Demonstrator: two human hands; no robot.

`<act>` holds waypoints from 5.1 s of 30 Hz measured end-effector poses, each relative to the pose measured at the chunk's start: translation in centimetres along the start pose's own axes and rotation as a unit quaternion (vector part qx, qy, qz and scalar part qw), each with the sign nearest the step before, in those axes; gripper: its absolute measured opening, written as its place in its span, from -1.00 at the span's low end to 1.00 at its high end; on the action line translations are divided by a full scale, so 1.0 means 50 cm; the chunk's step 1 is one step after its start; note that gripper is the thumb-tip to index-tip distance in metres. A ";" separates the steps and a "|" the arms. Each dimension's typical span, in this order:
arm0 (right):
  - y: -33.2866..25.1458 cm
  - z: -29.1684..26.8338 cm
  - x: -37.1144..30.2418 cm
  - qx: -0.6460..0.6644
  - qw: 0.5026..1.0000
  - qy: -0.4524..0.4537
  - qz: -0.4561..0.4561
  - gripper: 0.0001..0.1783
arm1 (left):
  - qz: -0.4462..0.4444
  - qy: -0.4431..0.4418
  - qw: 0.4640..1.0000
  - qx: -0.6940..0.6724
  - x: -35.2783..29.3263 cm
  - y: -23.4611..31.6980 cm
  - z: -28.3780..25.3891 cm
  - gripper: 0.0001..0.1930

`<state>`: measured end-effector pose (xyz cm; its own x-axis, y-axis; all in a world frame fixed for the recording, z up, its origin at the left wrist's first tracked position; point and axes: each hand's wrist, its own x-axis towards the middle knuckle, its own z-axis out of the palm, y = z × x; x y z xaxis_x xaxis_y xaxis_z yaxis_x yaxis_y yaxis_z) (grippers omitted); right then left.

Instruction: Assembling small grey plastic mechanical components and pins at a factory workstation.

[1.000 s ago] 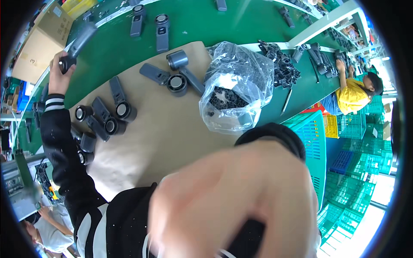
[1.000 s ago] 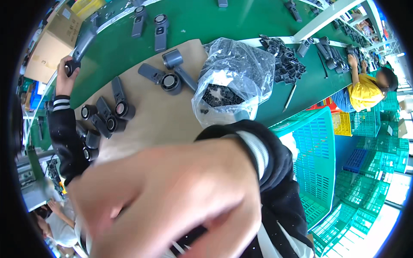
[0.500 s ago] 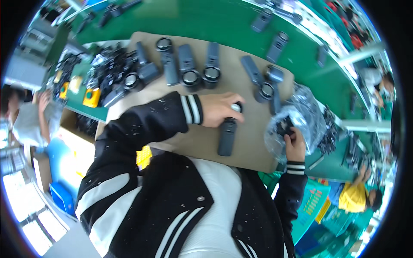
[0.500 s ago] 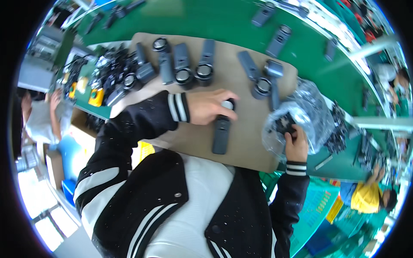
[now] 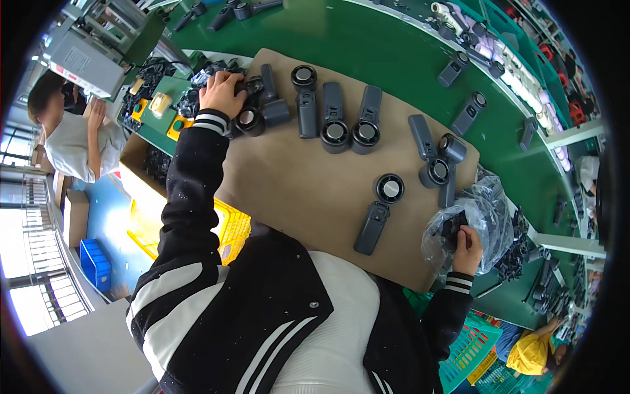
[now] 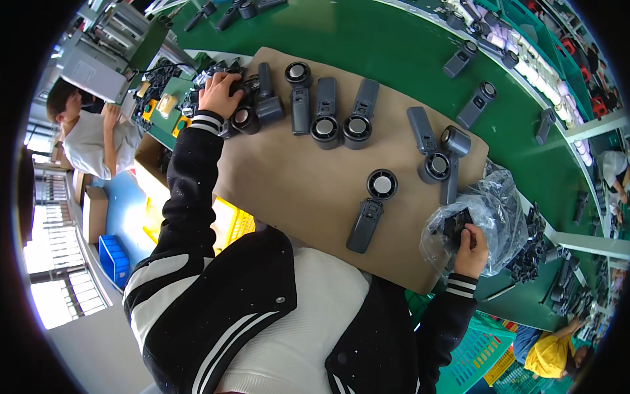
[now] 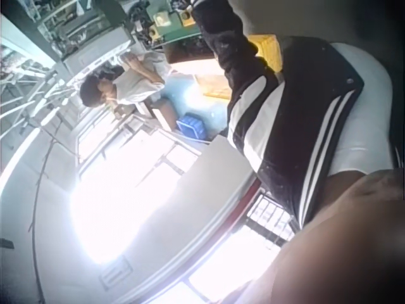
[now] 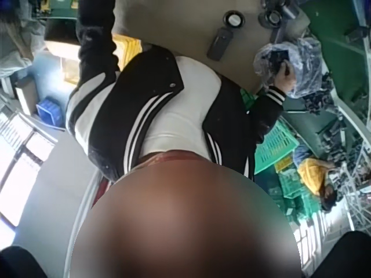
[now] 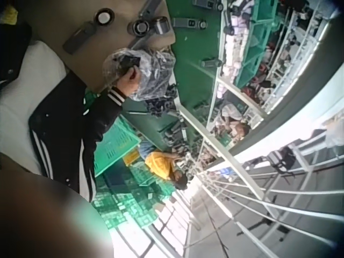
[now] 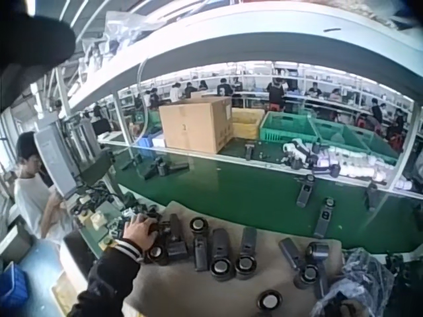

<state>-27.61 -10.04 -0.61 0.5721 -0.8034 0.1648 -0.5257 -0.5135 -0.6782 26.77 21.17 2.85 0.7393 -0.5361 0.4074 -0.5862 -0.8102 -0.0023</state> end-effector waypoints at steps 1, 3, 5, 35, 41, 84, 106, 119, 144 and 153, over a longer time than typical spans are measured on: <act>0.006 -0.006 -0.005 0.006 1.000 0.011 -0.002 -0.72 | 0.007 -0.035 0.999 -0.006 0.007 0.000 0.009 -0.66; 0.010 -0.009 -0.010 0.035 0.998 0.037 0.037 -0.70 | 0.006 -0.107 0.993 -0.048 0.027 -0.003 0.013 -0.66; -0.002 -0.006 -0.005 0.059 0.991 0.040 0.113 -0.68 | -0.001 -0.140 0.989 -0.044 0.041 -0.009 0.007 -0.66; 0.002 0.010 -0.017 0.060 0.987 0.130 0.080 -0.62 | 0.022 -0.155 0.987 -0.035 0.102 -0.156 0.076 -0.80; -0.034 -0.004 -0.011 0.079 0.981 0.168 0.055 -0.70 | 0.076 -0.123 0.984 -0.100 0.122 -0.218 0.115 -0.79; -0.282 0.211 -0.070 0.173 0.968 -0.082 -0.162 -0.82 | 0.010 -0.374 0.556 -0.743 -0.315 0.444 -0.083 -0.69; -0.269 0.211 -0.066 0.149 0.978 -0.120 -0.088 -0.92 | -0.061 -0.327 0.554 -0.763 -0.329 0.436 -0.073 -0.78; -0.296 0.263 -0.071 0.225 0.972 -0.043 -0.051 -0.86 | -0.116 -0.312 0.534 -0.777 -0.333 0.441 -0.078 -0.87; -0.281 0.228 -0.030 0.315 0.948 -0.039 -0.016 -0.82 | -0.044 -0.300 0.641 -0.705 -0.329 0.449 -0.095 -0.89; -0.272 0.233 -0.036 0.193 0.976 -0.094 0.038 -0.79 | 0.067 -0.243 0.807 -0.534 -0.324 0.471 -0.090 -0.81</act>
<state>-14.13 1.89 -0.01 0.6654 -0.7465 -0.0066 -0.3157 -0.2734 -0.9086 -0.51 11.84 0.28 0.5359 -0.8419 0.0625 -0.4317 -0.2097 0.8773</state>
